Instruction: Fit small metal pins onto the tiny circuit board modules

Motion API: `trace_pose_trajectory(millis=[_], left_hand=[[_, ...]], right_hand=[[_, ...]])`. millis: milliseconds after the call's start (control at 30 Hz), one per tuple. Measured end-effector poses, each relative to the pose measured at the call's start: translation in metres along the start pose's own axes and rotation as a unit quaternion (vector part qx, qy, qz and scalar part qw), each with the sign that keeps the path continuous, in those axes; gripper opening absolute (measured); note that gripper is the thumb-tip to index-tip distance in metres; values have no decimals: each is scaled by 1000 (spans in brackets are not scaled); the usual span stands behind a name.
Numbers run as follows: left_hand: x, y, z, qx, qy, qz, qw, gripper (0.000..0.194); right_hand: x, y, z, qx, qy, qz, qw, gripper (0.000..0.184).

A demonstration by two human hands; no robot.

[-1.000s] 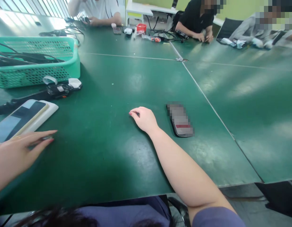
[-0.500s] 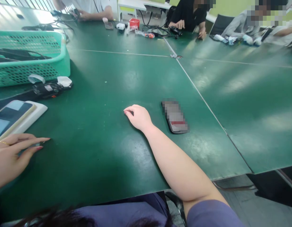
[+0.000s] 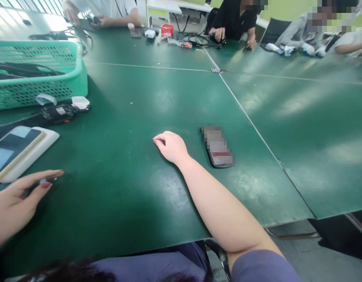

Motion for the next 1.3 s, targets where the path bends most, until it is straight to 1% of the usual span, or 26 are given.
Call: trace_pose_trajectory(millis=[33, 67, 167, 233, 267, 300, 333, 400, 467, 500, 567, 633, 700, 767, 833, 900, 967, 1000, 1033, 1067, 1100, 1133, 1167, 1233, 1267, 1300], left_hand=[[-3, -11, -6, -7, -4, 48, 999, 31], [-3, -26, -15, -23, 12, 54, 998, 32], [7, -73, -46, -72, 48, 4, 996, 31], [22, -100, -67, -116, 42, -42, 991, 27], [29, -114, -80, -149, 59, -60, 985, 26], [35, -126, -93, -197, 77, -67, 975, 27], [41, -138, -104, -260, 94, -65, 959, 28], [48, -159, -121, -378, 122, -56, 916, 30], [51, -176, -123, -447, 120, -83, 883, 28], [52, -180, -122, -465, 112, -97, 873, 27], [53, -176, -116, -485, 87, -104, 864, 26], [56, -162, -116, -498, 76, -68, 861, 26], [59, -150, -120, -509, 82, -31, 856, 24], [61, -146, -124, -519, 94, -23, 849, 19], [62, -148, -126, -526, 104, -33, 843, 16], [62, -150, -129, -528, 118, -30, 841, 17], [63, -148, -132, -533, 129, -17, 836, 20], [63, -147, -133, -537, 132, -11, 833, 21], [63, -146, -133, -541, 133, -7, 831, 22], [64, -145, -133, -544, 131, -3, 829, 23], [64, -144, -133, -545, 128, 0, 829, 22], [65, -143, -133, -544, 124, 5, 830, 22], [65, -143, -133, -542, 121, 11, 832, 21], [65, -143, -133, -538, 118, 18, 834, 21], [64, -144, -133, -535, 121, 16, 836, 21], [64, -146, -133, -532, 126, 9, 837, 22]], right_hand=[[0, 0, 0, 2, 0, -2, 1000, 21], [0, -1, 0, 4, 1, -5, 1000, 21], [0, -2, -1, 2, 8, -10, 1000, 21], [0, -2, -3, -7, 10, -8, 1000, 20], [0, -2, -3, -11, 10, -7, 1000, 20], [1, -2, -3, -14, 9, -5, 1000, 20], [1, -2, -3, -15, 8, -3, 1000, 20], [0, -1, -3, -14, 8, 1, 1000, 19], [-1, 0, -2, -15, 10, 3, 1000, 19], [-1, 1, -2, -15, 11, 5, 1000, 18], [-3, 4, -1, -13, 18, 15, 1000, 18], [-5, 9, -2, -7, 26, 30, 999, 19], [-6, 15, -4, -1, 31, 46, 998, 22], [-7, 17, -6, 15, 33, 51, 998, 25], [-7, 14, -6, 67, 39, 26, 997, 27], [-7, 5, -5, 141, 41, -28, 989, 30], [-8, -5, 1, 182, 34, -80, 980, 30], [-8, -8, 5, 173, 30, -95, 980, 27], [-9, -10, 9, 144, 33, -104, 984, 21], [-10, -9, 12, 101, 53, -94, 989, 15], [-11, -7, 12, 65, 80, -81, 991, 14], [-12, -4, 12, 32, 104, -67, 992, 18], [-13, 0, 13, 5, 112, -50, 992, 16], [-15, 8, 12, -29, 123, -18, 992, 8], [-16, 11, 12, -33, 121, -7, 992, 6], [-16, 14, 10, -27, 118, -2, 993, 8]])
Point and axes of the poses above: each hand's wrist, its own x-axis towards the middle knuckle, its own z-axis out of the back of the hand, y = z × x, the point moved 7 cm from there along x, towards the middle knuckle, and after that the axes turned 12 degrees about -x, right-handed, at the moved point
